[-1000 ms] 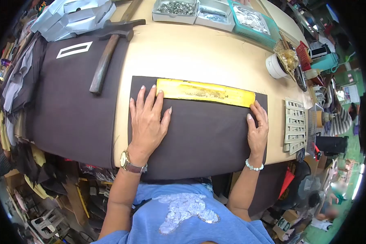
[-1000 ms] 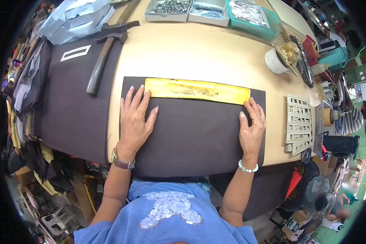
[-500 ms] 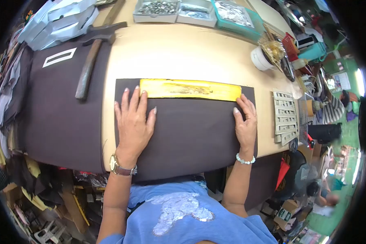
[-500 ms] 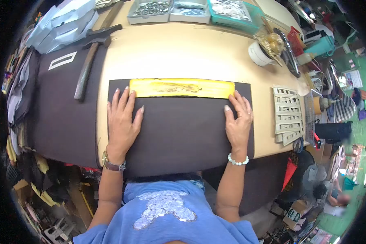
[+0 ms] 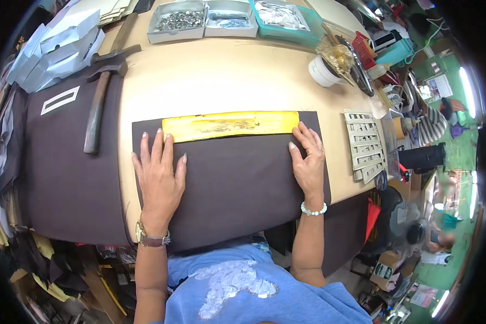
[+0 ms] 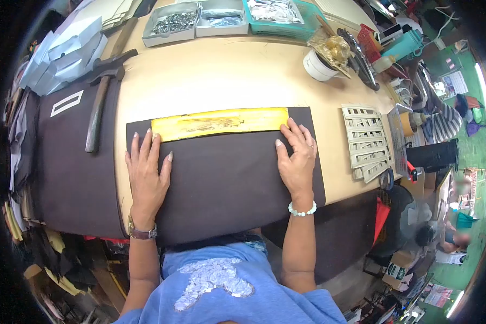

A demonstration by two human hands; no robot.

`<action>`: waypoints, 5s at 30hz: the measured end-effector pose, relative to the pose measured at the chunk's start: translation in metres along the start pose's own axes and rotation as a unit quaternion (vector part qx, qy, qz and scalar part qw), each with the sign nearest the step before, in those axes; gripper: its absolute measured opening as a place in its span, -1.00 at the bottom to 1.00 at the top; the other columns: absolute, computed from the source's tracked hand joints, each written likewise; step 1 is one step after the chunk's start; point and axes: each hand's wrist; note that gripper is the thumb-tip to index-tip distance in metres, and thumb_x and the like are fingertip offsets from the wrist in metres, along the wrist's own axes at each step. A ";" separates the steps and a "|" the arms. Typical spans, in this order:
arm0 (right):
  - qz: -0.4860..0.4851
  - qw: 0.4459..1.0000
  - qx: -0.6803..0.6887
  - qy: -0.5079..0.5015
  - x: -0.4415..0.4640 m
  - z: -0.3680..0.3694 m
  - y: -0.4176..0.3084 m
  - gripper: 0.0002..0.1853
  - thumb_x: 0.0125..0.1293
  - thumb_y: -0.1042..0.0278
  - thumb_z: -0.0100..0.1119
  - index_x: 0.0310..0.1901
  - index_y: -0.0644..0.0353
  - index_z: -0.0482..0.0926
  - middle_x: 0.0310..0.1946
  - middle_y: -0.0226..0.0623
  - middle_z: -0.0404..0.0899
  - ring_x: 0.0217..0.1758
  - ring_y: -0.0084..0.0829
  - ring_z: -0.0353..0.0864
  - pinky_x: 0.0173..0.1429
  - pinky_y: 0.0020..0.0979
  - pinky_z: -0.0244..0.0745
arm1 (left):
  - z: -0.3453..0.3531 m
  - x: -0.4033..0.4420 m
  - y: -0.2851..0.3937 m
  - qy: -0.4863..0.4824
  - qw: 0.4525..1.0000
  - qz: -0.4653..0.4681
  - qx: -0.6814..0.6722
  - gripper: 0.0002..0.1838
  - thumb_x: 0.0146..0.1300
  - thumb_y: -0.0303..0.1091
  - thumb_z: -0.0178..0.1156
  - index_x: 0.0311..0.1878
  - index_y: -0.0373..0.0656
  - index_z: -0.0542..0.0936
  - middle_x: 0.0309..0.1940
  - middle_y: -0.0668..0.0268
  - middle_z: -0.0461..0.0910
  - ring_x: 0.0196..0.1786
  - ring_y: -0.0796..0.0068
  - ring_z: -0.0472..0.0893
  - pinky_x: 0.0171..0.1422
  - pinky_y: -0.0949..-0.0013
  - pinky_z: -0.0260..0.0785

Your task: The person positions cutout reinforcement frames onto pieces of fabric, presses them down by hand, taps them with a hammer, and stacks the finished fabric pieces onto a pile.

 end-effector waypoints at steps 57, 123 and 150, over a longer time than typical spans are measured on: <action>-0.188 0.940 -0.245 -0.148 0.027 -0.150 0.105 -0.85 -0.06 0.45 0.28 -0.51 0.15 0.46 -0.46 -0.29 0.47 -0.26 -0.21 0.51 -0.12 -0.20 0.38 | -0.026 0.038 0.017 -0.095 0.976 0.139 0.135 -0.61 0.27 -0.35 0.10 0.18 -0.12 0.49 -0.09 0.04 0.50 0.16 0.09 0.42 0.37 -0.14 0.08; 0.179 0.910 0.366 -0.081 0.009 0.010 -0.044 -0.70 0.23 0.59 0.13 0.01 0.35 0.46 -0.35 -0.40 0.57 -0.40 -0.72 0.49 -0.39 -0.68 0.39 | -0.023 0.090 -0.040 -0.211 0.930 0.139 -0.268 -0.76 0.16 -0.42 0.17 -0.10 -0.22 0.65 -0.33 0.15 0.57 -0.27 0.27 0.58 -0.09 0.28 0.43; 0.152 0.950 0.269 0.042 0.004 0.012 -0.040 -0.73 0.17 0.61 0.20 -0.07 0.42 0.51 -0.45 -0.42 0.54 -0.46 -0.73 0.41 -0.39 -0.69 0.35 | -0.026 0.078 -0.026 -0.162 0.955 0.155 -0.193 -0.58 -0.05 -0.25 0.42 -0.14 -0.18 0.53 -0.36 0.21 0.47 -0.25 0.21 0.51 -0.14 0.21 0.36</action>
Point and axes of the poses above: each hand's wrist, its own x-axis towards the middle knuckle, its own z-axis out of the palm, y = z × x
